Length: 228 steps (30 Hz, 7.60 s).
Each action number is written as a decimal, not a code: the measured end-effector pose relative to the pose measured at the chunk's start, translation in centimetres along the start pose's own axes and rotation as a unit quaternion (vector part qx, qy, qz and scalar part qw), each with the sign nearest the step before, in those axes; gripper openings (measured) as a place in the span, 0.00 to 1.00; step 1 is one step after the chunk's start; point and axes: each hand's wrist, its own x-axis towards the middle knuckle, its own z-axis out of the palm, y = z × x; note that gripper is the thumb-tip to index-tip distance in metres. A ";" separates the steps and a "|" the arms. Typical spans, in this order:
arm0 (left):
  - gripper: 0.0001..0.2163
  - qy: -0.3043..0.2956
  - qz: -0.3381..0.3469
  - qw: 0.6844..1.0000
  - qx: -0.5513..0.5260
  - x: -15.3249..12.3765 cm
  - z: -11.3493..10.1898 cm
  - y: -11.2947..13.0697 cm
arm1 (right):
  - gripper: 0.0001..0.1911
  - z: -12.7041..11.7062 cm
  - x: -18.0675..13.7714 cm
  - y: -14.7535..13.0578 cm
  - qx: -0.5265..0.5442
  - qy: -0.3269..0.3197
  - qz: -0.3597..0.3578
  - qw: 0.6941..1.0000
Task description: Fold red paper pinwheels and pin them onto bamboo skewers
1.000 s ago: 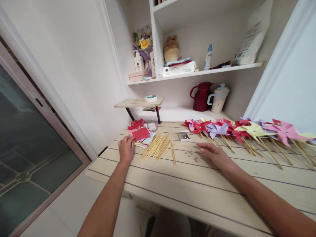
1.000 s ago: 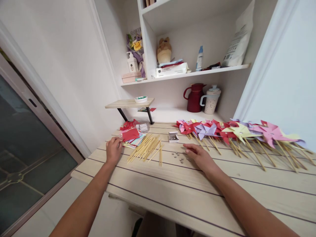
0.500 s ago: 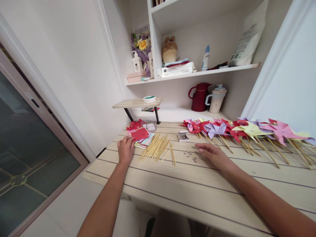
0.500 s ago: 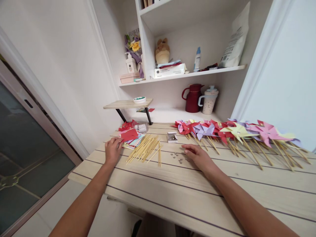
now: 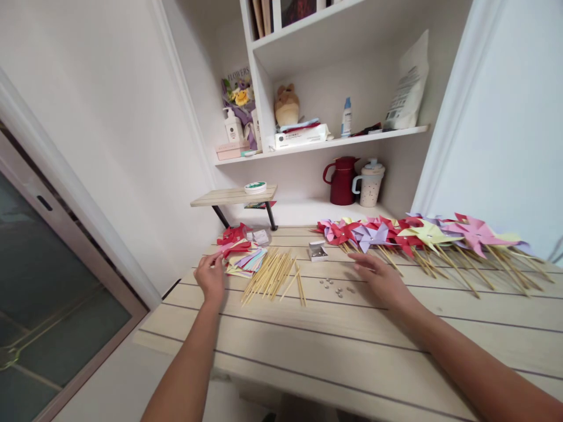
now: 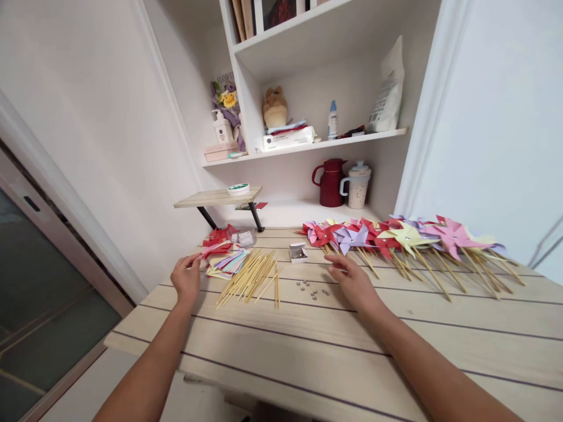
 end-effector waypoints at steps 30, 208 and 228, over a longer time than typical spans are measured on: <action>0.06 0.005 -0.137 0.979 0.150 4.0 -0.8 2.7 | 0.19 -2.2 0.6 -0.9 0.018 0.050 -0.031 0.998; 0.27 -0.429 -0.228 0.627 -0.608 -11.5 11.3 18.5 | 0.25 -1.3 -0.3 -4.8 0.362 0.061 0.044 0.929; 0.19 -0.442 -0.269 0.635 -0.574 -12.3 10.9 19.3 | 0.22 -1.2 -0.3 -3.5 0.203 -0.038 -0.040 0.978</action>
